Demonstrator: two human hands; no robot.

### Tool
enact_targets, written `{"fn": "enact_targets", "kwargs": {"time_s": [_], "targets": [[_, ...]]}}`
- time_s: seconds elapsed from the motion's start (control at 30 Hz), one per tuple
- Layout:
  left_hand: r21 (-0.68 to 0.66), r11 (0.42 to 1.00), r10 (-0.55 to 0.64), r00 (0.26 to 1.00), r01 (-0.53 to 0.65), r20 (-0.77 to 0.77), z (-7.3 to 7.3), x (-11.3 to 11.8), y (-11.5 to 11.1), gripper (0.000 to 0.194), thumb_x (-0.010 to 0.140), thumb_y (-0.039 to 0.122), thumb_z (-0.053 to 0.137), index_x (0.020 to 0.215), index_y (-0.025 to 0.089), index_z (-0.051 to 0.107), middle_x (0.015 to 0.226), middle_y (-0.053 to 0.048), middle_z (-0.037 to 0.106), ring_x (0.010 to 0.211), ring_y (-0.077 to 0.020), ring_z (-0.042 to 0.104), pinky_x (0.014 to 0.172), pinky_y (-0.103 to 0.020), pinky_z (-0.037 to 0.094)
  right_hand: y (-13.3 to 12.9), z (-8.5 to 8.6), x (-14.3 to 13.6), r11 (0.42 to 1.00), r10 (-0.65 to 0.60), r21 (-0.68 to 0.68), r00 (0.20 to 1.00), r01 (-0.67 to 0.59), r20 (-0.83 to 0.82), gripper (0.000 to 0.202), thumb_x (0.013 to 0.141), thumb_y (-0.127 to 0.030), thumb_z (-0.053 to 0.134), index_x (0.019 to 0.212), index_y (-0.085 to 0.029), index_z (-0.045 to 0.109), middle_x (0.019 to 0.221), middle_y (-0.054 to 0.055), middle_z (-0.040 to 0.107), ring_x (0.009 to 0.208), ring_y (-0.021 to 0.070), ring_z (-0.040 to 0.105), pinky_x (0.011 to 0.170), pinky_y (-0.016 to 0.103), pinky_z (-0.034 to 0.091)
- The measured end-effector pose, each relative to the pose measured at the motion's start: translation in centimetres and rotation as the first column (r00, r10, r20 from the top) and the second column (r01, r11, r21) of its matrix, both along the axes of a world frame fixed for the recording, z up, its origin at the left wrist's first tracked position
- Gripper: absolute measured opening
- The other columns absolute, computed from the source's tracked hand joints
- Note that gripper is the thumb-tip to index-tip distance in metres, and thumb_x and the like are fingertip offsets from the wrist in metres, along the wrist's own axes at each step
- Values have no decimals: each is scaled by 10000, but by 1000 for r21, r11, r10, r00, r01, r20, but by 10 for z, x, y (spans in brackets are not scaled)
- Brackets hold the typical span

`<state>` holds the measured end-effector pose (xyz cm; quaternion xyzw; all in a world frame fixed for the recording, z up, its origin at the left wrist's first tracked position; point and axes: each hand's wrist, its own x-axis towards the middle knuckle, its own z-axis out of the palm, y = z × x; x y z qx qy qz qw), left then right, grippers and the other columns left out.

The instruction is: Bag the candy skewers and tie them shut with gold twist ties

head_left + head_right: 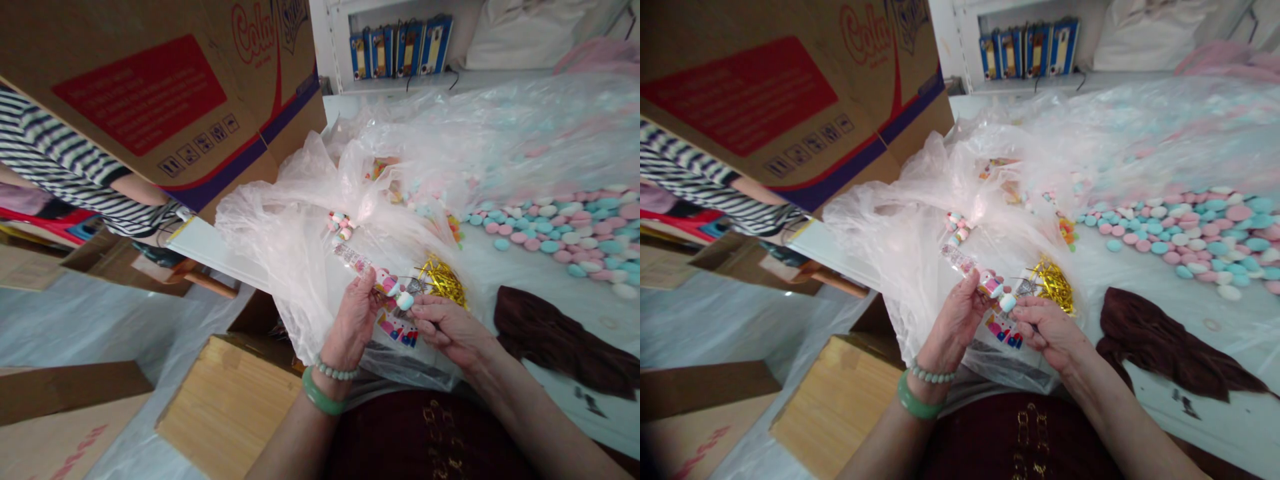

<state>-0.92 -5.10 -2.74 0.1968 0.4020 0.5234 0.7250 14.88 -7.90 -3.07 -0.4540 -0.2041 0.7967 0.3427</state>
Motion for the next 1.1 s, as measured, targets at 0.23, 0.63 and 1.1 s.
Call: {"fn": "enact_targets", "kwargs": {"time_s": [0.23,0.63,1.1], "targets": [[-73,996,-43,999,43,4,8,0,4,318,826,425,632,853,108,646,765,-85,679,666,-189,663,657,-311,522,0,3,-16,999,-5,39,999,3,40,217,640,-308,693,652,-172,525,380,-102,395,308,8,191,352,188,69],[-98,978,193,978,-184,84,8,-17,20,84,790,201,666,820,143,614,816,-48,677,851,-207,693,841,-341,522,3,2,-23,987,-9,153,927,-52,376,152,632,-340,585,635,-190,560,376,-72,428,366,73,311,409,218,200],[-139,983,142,981,-123,133,2,-7,14,105,893,248,558,845,155,573,818,-54,660,832,-183,682,849,-338,532,-8,-1,-18,774,-295,428,333,-466,896,224,885,-328,488,1002,-265,668,821,29,716,715,208,639,644,290,409]]}}
